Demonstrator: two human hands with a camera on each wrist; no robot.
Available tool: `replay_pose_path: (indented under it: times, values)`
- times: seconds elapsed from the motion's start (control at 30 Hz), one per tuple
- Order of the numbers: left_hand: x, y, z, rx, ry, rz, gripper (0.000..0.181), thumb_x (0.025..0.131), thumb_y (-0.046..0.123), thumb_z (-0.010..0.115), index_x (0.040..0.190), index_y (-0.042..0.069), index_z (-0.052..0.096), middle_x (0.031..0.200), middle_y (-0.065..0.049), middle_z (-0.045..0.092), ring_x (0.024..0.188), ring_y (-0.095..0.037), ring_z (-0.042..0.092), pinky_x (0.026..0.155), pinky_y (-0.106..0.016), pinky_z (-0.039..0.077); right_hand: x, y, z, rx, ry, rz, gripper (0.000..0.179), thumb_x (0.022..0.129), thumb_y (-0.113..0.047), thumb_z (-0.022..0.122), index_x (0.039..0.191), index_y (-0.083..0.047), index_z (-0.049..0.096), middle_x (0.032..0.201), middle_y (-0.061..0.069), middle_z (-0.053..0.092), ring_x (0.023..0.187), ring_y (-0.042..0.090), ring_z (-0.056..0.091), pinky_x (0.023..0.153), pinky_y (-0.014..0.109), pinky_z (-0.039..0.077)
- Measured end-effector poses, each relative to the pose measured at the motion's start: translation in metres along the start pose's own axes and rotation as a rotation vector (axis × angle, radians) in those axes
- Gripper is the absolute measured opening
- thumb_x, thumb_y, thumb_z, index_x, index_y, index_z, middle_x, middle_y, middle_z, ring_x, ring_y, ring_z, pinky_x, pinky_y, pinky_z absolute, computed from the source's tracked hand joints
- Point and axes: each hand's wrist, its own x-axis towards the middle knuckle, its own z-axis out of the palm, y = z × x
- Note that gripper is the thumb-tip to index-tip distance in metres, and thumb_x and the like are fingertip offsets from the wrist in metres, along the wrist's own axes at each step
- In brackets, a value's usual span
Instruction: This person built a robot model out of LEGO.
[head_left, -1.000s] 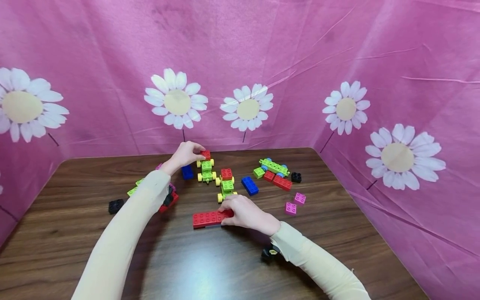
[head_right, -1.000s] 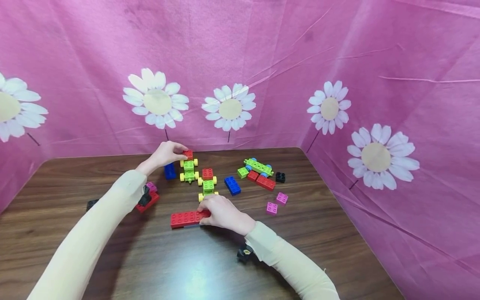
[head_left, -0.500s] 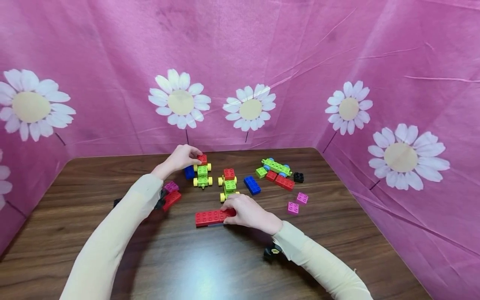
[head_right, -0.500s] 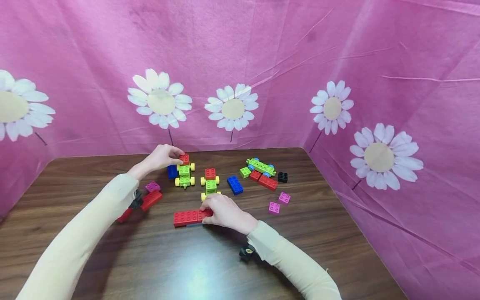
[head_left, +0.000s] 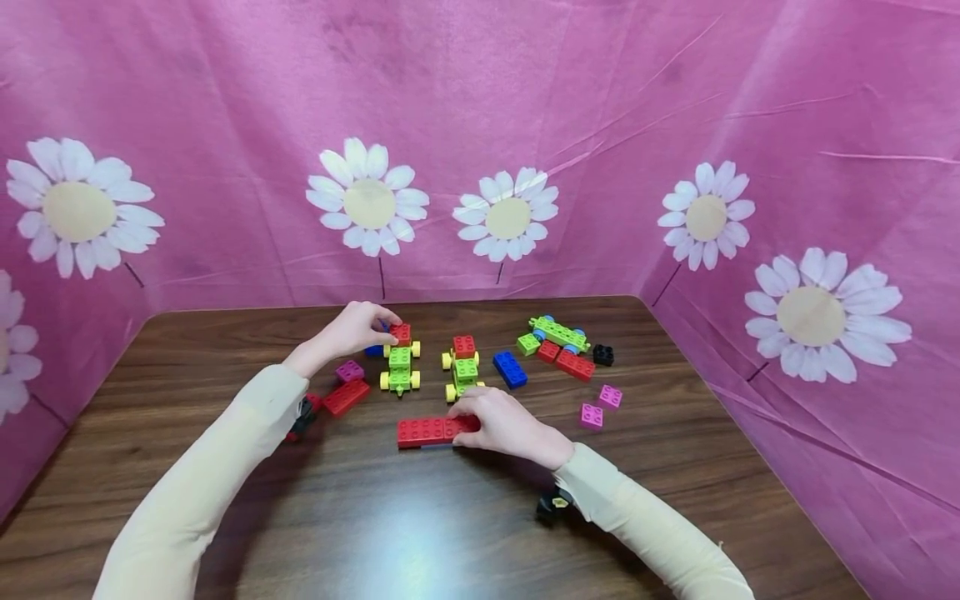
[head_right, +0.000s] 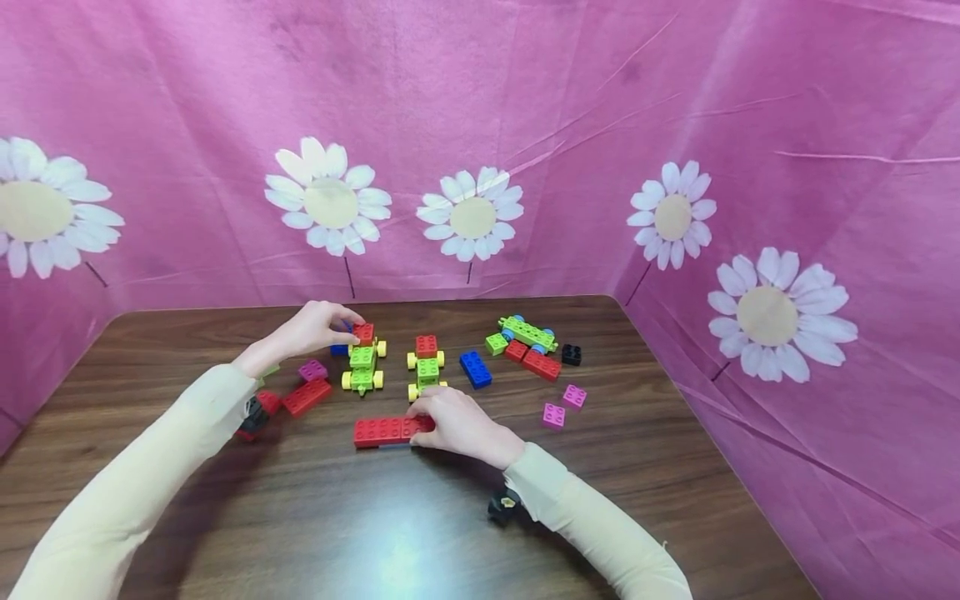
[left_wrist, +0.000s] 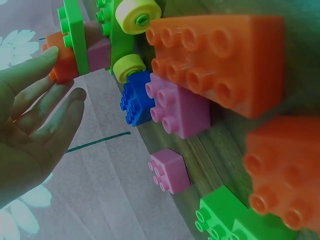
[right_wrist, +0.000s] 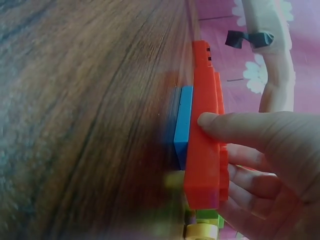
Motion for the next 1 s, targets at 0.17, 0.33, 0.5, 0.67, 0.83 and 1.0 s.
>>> replay_pose_path:
  times: [0.17, 0.33, 0.5, 0.67, 0.83, 1.0]
  values:
    - [-0.011, 0.003, -0.002, -0.01, -0.002, 0.007, 0.03, 0.086, 0.015, 0.076, 0.111, -0.001, 0.073, 0.104, -0.016, 0.076, 0.087, -0.028, 0.072, 0.075, -0.04, 0.058, -0.002, 0.005, 0.001, 0.013, 0.003, 0.004, 0.034, 0.082, -0.034, 0.081, 0.109, -0.015, 0.075, 0.104, -0.002, 0.073, 0.086, 0.007, 0.06, 0.074, 0.019, 0.051]
    - [-0.021, 0.007, -0.004, -0.034, -0.024, -0.007, 0.03, 0.086, 0.016, 0.076, 0.11, 0.0, 0.073, 0.102, -0.015, 0.076, 0.085, -0.026, 0.071, 0.075, -0.038, 0.058, -0.006, 0.009, 0.002, 0.023, 0.043, -0.027, 0.035, 0.079, -0.035, 0.083, 0.107, -0.015, 0.076, 0.099, -0.003, 0.073, 0.08, 0.006, 0.057, 0.069, 0.017, 0.047]
    - [-0.03, 0.01, -0.004, -0.052, -0.054, -0.006, 0.029, 0.086, 0.018, 0.076, 0.11, 0.001, 0.074, 0.101, -0.013, 0.076, 0.083, -0.023, 0.07, 0.073, -0.034, 0.057, -0.012, 0.011, -0.001, 0.02, 0.063, -0.042, 0.035, 0.078, -0.034, 0.084, 0.105, -0.014, 0.075, 0.096, -0.003, 0.072, 0.078, 0.008, 0.056, 0.068, 0.017, 0.045]
    - [-0.037, 0.012, -0.003, -0.06, -0.059, -0.008, 0.029, 0.086, 0.018, 0.076, 0.11, 0.002, 0.073, 0.102, -0.013, 0.076, 0.085, -0.022, 0.07, 0.074, -0.034, 0.058, -0.018, 0.013, -0.005, 0.032, 0.043, -0.013, 0.034, 0.079, -0.034, 0.083, 0.106, -0.015, 0.075, 0.099, -0.003, 0.072, 0.08, 0.006, 0.056, 0.07, 0.018, 0.048]
    - [-0.044, 0.014, -0.001, -0.097, -0.07, -0.021, 0.032, 0.086, 0.019, 0.076, 0.113, 0.002, 0.073, 0.108, -0.014, 0.075, 0.093, -0.025, 0.073, 0.08, -0.039, 0.06, -0.022, 0.016, -0.009, 0.056, -0.003, 0.029, 0.034, 0.081, -0.031, 0.082, 0.11, -0.015, 0.074, 0.105, -0.002, 0.071, 0.087, 0.007, 0.059, 0.077, 0.021, 0.053]
    - [-0.049, 0.015, 0.001, -0.134, -0.104, -0.029, 0.036, 0.087, 0.02, 0.076, 0.116, 0.0, 0.07, 0.112, -0.017, 0.074, 0.099, -0.028, 0.072, 0.087, -0.043, 0.059, -0.027, 0.02, -0.012, 0.031, -0.015, 0.04, 0.033, 0.081, -0.03, 0.082, 0.11, -0.015, 0.074, 0.104, -0.003, 0.071, 0.088, 0.007, 0.06, 0.077, 0.022, 0.054]
